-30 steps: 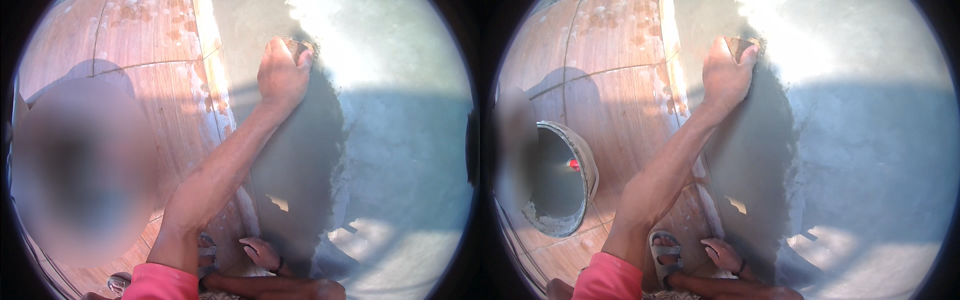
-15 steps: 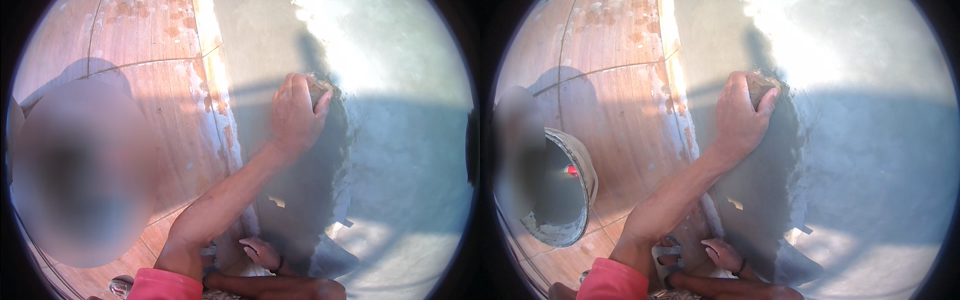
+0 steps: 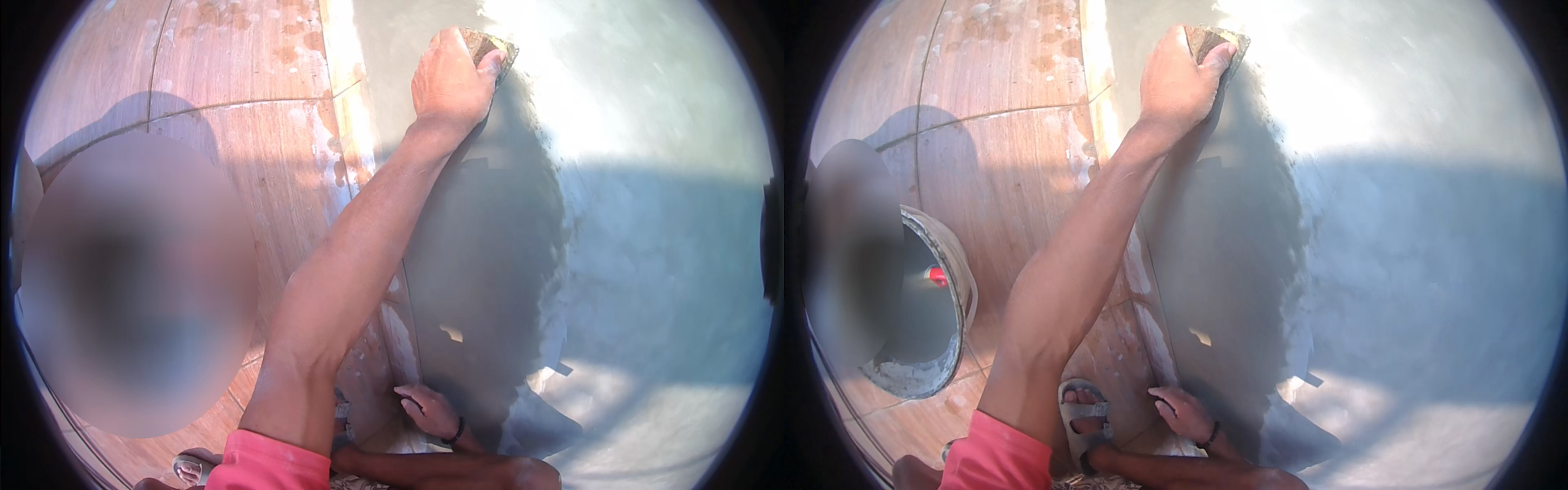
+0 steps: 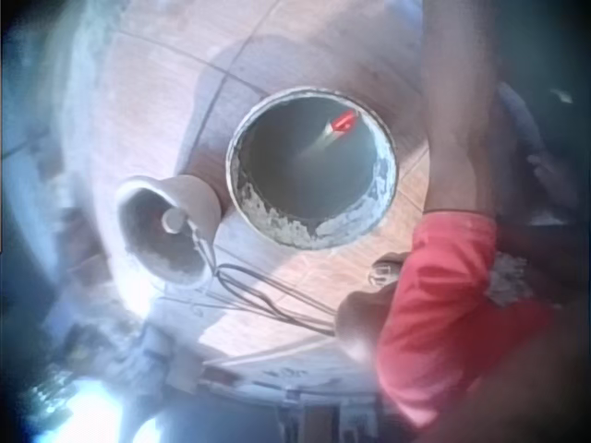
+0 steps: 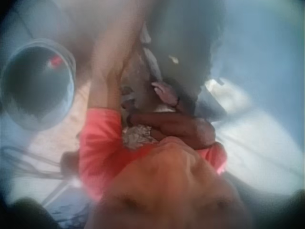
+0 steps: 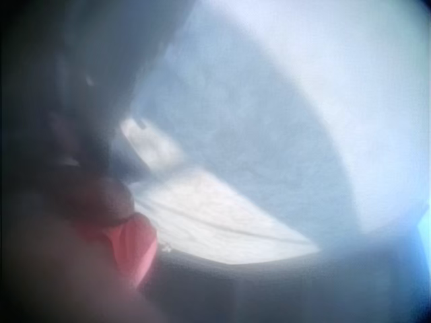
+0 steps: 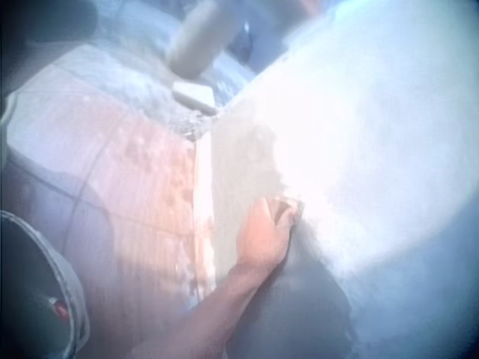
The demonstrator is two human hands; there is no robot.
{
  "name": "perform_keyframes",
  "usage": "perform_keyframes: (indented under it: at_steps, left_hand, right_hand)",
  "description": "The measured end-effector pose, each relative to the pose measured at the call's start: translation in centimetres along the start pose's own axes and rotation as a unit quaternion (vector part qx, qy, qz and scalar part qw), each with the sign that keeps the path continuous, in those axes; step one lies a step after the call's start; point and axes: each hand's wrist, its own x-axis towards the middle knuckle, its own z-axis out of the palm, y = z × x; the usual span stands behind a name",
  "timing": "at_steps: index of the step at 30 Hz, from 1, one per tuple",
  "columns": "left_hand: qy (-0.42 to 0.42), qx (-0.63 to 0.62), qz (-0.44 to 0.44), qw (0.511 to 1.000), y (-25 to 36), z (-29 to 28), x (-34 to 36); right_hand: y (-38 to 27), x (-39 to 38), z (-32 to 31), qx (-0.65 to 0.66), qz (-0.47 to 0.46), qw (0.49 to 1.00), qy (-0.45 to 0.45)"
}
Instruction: The person sits cross-legged on a tiled floor and uses a small rectangular trowel to smooth a wet concrete surface. They repeatedly dip the trowel into a bucket of water and rub it against the concrete to create a smooth finish.
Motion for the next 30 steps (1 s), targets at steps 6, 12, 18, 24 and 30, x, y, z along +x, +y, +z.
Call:
perform_keyframes:
  at_steps: [6, 12, 18, 24, 30]
  left_hand:
    - [-0.014, -0.02, 0.038, 0.999, 0.4, 1.5, -5.9]
    - [-0.014, -0.024, 0.027, 0.999, 3.0, 2.4, -11.0]
    - [-0.005, -0.013, -0.006, 1.0, 2.7, 2.2, -6.7]
    - [-0.045, -0.049, 0.134, 0.989, 4.5, 3.6, -16.5]
    - [0.057, -0.02, 0.038, 0.997, 0.6, 2.3, -9.6]
  right_hand:
    - [0.6, -0.7, 0.6, 0.01, -0.003, 1.0, -0.002]
    - [1.1, -0.5, 0.5, 0.007, 0.006, 1.0, 0.006]
    - [0.1, 0.1, 0.3, 0.034, -0.003, 0.999, 0.004]
    - [0.7, -0.5, 1.1, -0.002, -0.012, 1.0, -0.011]
    - [-0.3, 0.2, 0.2, 0.028, -0.006, 1.0, 0.003]
